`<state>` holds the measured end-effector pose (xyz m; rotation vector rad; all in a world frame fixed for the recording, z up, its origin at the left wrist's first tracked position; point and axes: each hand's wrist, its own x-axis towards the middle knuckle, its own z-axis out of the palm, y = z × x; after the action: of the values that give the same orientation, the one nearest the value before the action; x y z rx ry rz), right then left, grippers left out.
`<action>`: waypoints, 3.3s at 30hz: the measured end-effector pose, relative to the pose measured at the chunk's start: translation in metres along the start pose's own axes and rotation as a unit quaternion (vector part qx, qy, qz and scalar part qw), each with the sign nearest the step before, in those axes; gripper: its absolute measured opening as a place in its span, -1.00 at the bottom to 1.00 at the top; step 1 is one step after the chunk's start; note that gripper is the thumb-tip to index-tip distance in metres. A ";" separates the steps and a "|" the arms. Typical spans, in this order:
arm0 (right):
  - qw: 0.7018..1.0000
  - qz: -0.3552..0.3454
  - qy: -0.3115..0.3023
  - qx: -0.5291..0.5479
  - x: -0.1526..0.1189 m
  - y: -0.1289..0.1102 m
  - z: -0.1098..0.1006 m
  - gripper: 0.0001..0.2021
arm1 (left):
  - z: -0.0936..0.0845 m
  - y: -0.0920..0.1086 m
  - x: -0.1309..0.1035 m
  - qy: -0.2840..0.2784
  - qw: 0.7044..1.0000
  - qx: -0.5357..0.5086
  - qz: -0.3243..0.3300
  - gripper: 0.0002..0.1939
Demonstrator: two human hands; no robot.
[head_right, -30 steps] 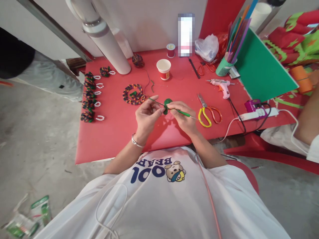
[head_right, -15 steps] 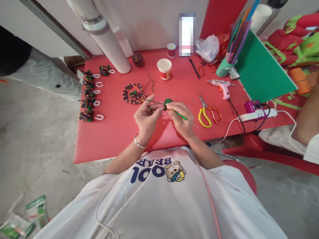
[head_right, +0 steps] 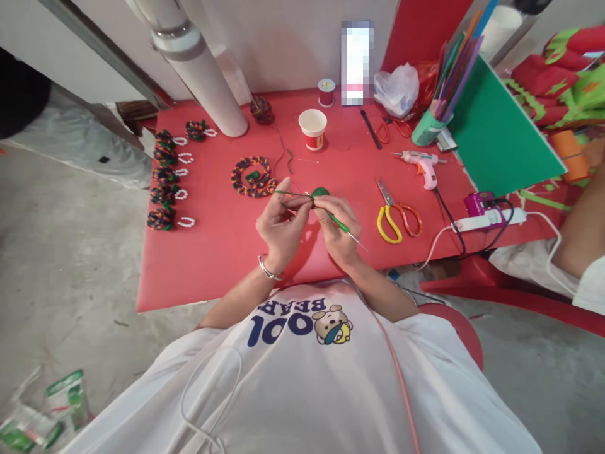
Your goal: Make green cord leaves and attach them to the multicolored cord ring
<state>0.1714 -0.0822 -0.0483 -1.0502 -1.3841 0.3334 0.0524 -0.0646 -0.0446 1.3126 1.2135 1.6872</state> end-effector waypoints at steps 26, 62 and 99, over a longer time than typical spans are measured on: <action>0.997 -0.050 0.031 -0.051 0.000 0.000 0.003 -0.84 | 0.001 0.000 0.010 -0.055 0.988 -0.125 -0.067 -0.17; 0.994 -0.078 0.031 -0.067 -0.010 0.003 0.004 -0.80 | 0.001 0.000 0.007 -0.053 0.986 -0.132 -0.083 -0.08; 0.960 -0.106 -0.259 0.020 0.041 0.013 -0.058 -0.75 | -0.011 0.001 0.014 -0.129 0.971 -0.143 -0.138 0.06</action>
<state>0.2381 -0.0687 -0.0236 -0.7988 -1.9319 0.4978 0.0385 -0.0550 -0.0397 1.0903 0.9145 1.3826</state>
